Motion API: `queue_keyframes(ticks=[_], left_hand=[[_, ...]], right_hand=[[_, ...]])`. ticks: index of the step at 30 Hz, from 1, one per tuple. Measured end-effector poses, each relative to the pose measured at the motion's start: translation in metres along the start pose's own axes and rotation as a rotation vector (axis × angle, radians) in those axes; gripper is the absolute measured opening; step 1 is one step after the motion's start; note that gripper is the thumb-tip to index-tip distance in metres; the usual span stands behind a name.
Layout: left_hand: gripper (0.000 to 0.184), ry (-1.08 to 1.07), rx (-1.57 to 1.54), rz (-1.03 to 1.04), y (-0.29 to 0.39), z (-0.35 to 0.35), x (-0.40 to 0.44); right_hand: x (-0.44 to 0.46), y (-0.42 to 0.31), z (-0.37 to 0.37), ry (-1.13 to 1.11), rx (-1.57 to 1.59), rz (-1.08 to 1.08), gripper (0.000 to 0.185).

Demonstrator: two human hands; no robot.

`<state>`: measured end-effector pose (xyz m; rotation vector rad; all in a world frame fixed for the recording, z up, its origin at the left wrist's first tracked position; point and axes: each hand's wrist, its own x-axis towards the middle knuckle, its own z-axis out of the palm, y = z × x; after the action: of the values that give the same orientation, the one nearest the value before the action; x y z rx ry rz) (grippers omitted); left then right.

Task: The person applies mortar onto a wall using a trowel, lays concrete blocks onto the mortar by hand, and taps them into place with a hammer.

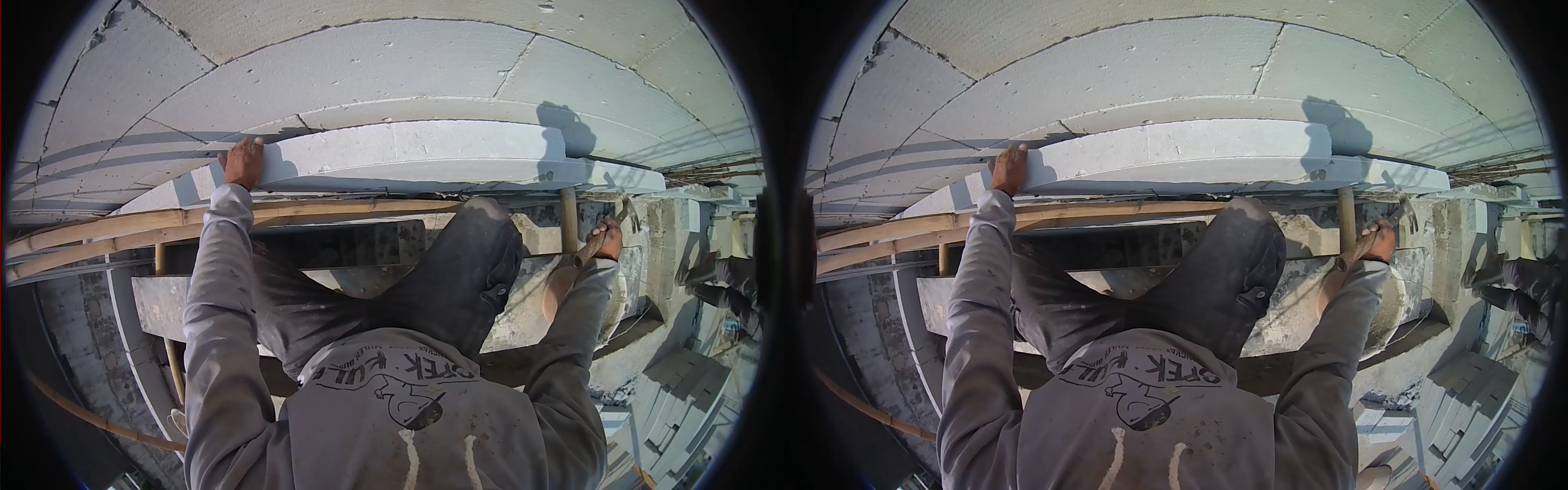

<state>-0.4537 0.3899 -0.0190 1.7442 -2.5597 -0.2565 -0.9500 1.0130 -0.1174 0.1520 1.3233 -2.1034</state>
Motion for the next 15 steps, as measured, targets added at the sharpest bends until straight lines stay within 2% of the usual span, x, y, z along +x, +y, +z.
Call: queue_keyframes(ticks=[1, 3, 5, 9, 13, 15], left_hand=[[0.054, -0.017, 0.006, 0.000, 0.002, -0.003, -0.002], [0.054, -0.019, 0.014, 0.001, -0.003, 0.002, 0.003], [0.055, -0.035, 0.020, -0.001, -0.001, -0.001, 0.003], [0.053, 0.016, 0.038, -0.016, -0.006, 0.006, 0.001], [0.048, -0.041, 0.027, -0.011, 0.011, -0.012, -0.007], [0.047, -0.005, 0.007, -0.005, 0.009, -0.009, -0.008]], right_hand=[[-0.006, 0.007, 0.016, 0.135, -0.099, -0.088, 0.013], [-0.016, 0.038, 0.054, 0.244, -0.183, -0.119, 0.014], [-0.045, 0.036, 0.107, -0.106, -0.424, 0.463, 0.013], [-0.056, 0.057, 0.141, 0.010, -0.362, 0.442, 0.013], [-0.051, 0.071, 0.129, 0.046, -0.418, 0.417, 0.013], [-0.054, 0.063, 0.120, 0.083, -0.365, 0.351, 0.012]])
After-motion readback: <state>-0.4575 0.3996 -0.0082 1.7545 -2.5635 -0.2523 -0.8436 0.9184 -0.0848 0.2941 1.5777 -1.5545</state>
